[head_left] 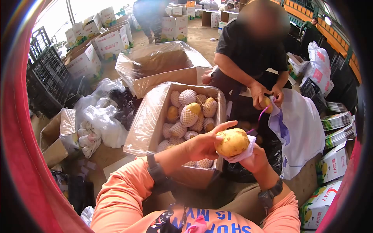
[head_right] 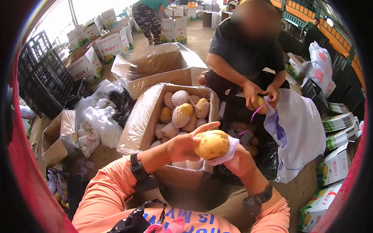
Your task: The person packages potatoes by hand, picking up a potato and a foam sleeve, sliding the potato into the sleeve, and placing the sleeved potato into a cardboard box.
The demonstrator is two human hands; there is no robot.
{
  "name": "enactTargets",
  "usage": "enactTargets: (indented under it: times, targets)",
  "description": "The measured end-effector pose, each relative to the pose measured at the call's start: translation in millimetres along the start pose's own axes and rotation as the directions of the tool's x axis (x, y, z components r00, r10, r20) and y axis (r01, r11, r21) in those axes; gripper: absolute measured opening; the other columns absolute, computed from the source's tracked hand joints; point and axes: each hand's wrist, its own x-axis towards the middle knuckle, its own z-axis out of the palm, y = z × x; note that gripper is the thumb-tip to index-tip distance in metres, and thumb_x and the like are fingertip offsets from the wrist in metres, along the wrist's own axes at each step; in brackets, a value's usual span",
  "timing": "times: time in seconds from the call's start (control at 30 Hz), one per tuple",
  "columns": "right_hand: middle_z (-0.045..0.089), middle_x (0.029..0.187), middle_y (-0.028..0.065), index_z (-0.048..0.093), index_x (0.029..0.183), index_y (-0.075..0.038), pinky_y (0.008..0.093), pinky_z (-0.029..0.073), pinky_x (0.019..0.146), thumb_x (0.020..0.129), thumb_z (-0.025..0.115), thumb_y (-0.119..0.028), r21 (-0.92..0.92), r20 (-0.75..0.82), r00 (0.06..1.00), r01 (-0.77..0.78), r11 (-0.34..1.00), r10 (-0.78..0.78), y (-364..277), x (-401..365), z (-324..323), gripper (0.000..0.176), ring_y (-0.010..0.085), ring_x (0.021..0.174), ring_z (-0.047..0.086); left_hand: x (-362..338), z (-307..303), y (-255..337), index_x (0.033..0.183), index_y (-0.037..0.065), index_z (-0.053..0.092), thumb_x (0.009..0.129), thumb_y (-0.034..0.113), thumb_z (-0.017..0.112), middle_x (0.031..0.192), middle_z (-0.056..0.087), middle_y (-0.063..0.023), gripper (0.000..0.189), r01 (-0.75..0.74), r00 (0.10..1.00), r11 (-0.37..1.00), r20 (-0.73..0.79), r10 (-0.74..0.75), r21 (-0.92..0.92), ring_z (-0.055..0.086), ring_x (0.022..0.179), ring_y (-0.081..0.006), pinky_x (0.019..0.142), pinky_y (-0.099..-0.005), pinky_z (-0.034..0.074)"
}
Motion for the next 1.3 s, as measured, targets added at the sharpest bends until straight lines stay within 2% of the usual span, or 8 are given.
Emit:
enactTargets:
  times: [0.13,0.27,0.47,0.57,0.63,0.8,1.03,1.3]
  targets:
    - [0.053,0.092,0.0049,0.041,0.12,-0.003,0.0212,0.046,0.07,0.079,0.058,-0.004,-0.558,-0.133,0.897,0.285,0.779,-0.422,-5,2,-5,0.044,0.0096,0.078,0.055,-4,-6,-4,0.143,0.025,0.021,0.075,0.022,0.063,0.126,0.046,-0.0049,0.08,0.013,0.975,0.97,-0.217,0.041,0.243,0.05,0.079,-0.007,0.044,-0.0143,0.032]
    - [0.051,0.084,0.0024,0.055,0.11,-0.004,0.02,0.039,0.052,0.075,0.066,0.002,-0.951,0.295,0.763,0.293,-0.098,-0.576,21,7,1,0.037,0.0069,0.065,0.047,7,-25,-20,0.139,0.013,0.028,0.071,0.009,0.071,0.121,0.046,-0.0095,0.08,-0.041,0.867,0.771,-0.361,0.344,0.636,0.048,0.107,-0.0154,0.075,-0.0279,0.049]
    - [0.058,0.096,0.0035,0.053,0.117,-0.005,0.0199,0.049,0.059,0.088,0.057,-0.009,-0.944,0.044,0.743,0.249,0.215,-0.667,-16,-9,5,0.03,0.0062,0.071,0.056,-23,-73,26,0.12,0.001,0.051,0.069,0.014,0.071,0.1,0.058,-0.0156,0.057,0.496,0.495,0.389,-0.62,0.609,0.777,0.06,0.09,-0.0243,0.07,-0.031,0.054]
    - [0.058,0.09,0.0019,0.057,0.111,-0.004,0.0189,0.048,0.058,0.089,0.056,-0.01,-0.976,-0.109,0.715,0.055,0.211,-0.691,-32,-17,-26,0.023,0.0052,0.067,0.056,-62,-142,48,0.12,0.002,0.052,0.07,0.014,0.069,0.102,0.058,-0.0161,0.054,0.444,0.576,0.396,-0.594,0.561,0.804,0.059,0.09,-0.0245,0.068,-0.0306,0.054]
    - [0.058,0.084,0.001,0.059,0.106,-0.003,0.0191,0.048,0.056,0.088,0.057,-0.009,-0.977,-0.18,0.792,-0.077,0.197,-0.583,-32,-22,-30,0.019,0.0051,0.065,0.056,-74,-134,51,0.12,0.005,0.054,0.071,0.014,0.066,0.104,0.058,-0.015,0.052,0.525,0.608,0.6,-0.759,0.231,0.604,0.059,0.089,-0.0239,0.075,-0.0332,0.053]
    - [0.06,0.079,0.0015,0.061,0.101,-0.002,0.0202,0.047,0.06,0.085,0.059,-0.006,-0.976,-0.159,0.934,-0.099,0.194,-0.319,-26,-20,-23,0.017,0.0058,0.065,0.055,-64,-136,28,0.12,0.01,0.056,0.067,0.017,0.065,0.099,0.063,-0.0086,0.054,0.835,0.54,0.058,-0.796,-0.272,0.547,0.058,0.083,-0.0189,0.059,-0.0329,0.047]
    - [0.06,0.076,0.001,0.062,0.101,-0.002,0.0202,0.046,0.059,0.086,0.058,-0.01,-0.973,-0.205,0.855,-0.126,0.192,-0.476,-54,-26,-29,0.017,0.0061,0.062,0.056,-58,-154,26,0.125,0.014,0.055,0.063,-0.001,0.059,0.093,0.066,-0.0091,0.064,0.569,0.59,-0.331,-0.654,-0.473,0.753,0.062,0.071,-0.018,0.058,-0.0332,0.052]
    - [0.06,0.078,0.0024,0.06,0.103,-0.003,0.0221,0.047,0.055,0.09,0.054,-0.017,-0.955,-0.291,0.853,-0.231,0.186,-0.433,-113,-44,-63,0.02,0.0081,0.059,0.055,-73,-168,19,0.123,0.009,0.054,0.068,-0.011,0.057,0.104,0.062,-0.0122,0.059,0.525,0.75,-0.13,-0.529,-0.397,0.841,0.065,0.076,-0.0167,0.063,-0.0317,0.056]
